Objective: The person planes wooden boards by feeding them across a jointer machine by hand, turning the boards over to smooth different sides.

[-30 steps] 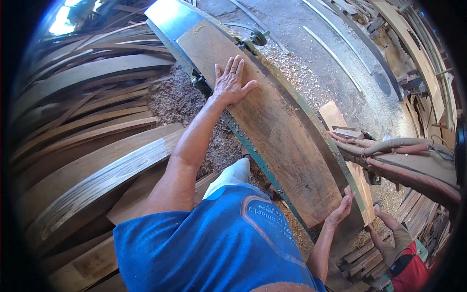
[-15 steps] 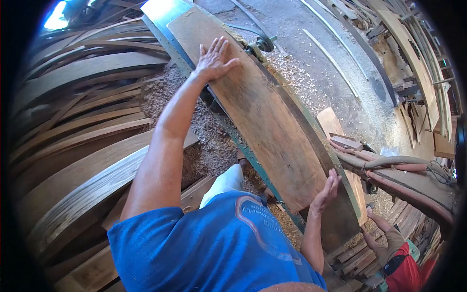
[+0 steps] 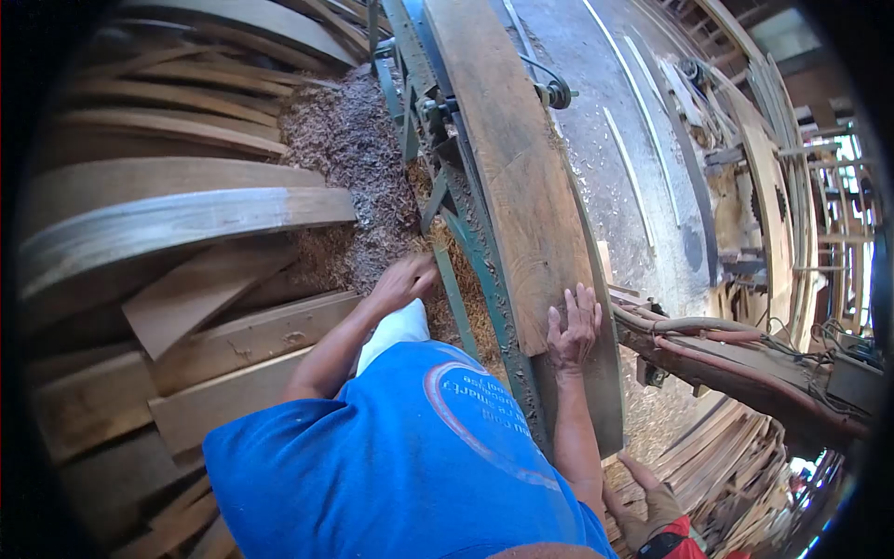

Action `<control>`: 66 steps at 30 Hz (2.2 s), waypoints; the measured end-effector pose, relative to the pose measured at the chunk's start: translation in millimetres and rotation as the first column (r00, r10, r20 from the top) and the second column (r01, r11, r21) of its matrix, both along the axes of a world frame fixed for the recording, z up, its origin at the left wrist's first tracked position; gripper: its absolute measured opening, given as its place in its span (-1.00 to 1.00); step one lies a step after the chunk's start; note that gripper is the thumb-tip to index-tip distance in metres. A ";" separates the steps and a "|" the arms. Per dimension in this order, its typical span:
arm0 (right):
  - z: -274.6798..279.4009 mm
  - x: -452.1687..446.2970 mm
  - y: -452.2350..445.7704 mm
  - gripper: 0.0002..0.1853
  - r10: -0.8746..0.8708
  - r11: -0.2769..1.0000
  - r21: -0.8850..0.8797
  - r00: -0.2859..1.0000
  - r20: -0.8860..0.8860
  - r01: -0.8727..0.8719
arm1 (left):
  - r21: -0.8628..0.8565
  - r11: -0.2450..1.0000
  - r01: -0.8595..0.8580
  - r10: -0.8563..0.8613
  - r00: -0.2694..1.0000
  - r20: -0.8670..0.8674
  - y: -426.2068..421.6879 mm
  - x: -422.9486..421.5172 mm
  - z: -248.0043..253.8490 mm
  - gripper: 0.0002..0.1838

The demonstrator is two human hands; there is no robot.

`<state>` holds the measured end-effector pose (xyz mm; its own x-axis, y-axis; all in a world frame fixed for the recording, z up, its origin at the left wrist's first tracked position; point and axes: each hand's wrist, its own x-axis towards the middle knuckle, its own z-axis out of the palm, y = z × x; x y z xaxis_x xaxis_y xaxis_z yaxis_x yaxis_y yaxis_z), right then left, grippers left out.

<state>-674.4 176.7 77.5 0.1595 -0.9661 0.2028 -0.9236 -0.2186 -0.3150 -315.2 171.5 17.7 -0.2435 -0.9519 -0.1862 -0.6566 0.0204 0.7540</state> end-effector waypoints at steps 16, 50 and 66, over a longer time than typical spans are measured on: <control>-16.3 7.9 -33.7 -0.43 0.088 0.995 -0.053 0.995 -0.040 -0.090 | 0.559 0.795 -0.236 0.155 0.970 0.190 175.3 90.6 -142.3 -0.43; -41.8 136.3 -251.7 -0.36 0.141 0.983 -0.112 0.989 -0.040 -0.144 | 0.497 0.830 -0.252 0.338 0.937 -0.090 -175.7 -27.6 -111.1 -0.28; -43.5 157.6 -286.6 -0.32 0.121 0.987 -0.094 0.988 -0.096 -0.130 | 0.761 0.624 -0.176 0.526 0.815 -0.243 -178.2 -24.6 -68.6 -0.30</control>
<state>-516.8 -109.9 34.0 0.3003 -0.9130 0.2763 -0.9102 -0.3609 -0.2031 -339.8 -6.8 -50.9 -0.1337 -0.6147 -0.7774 -0.1220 -0.7683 0.6284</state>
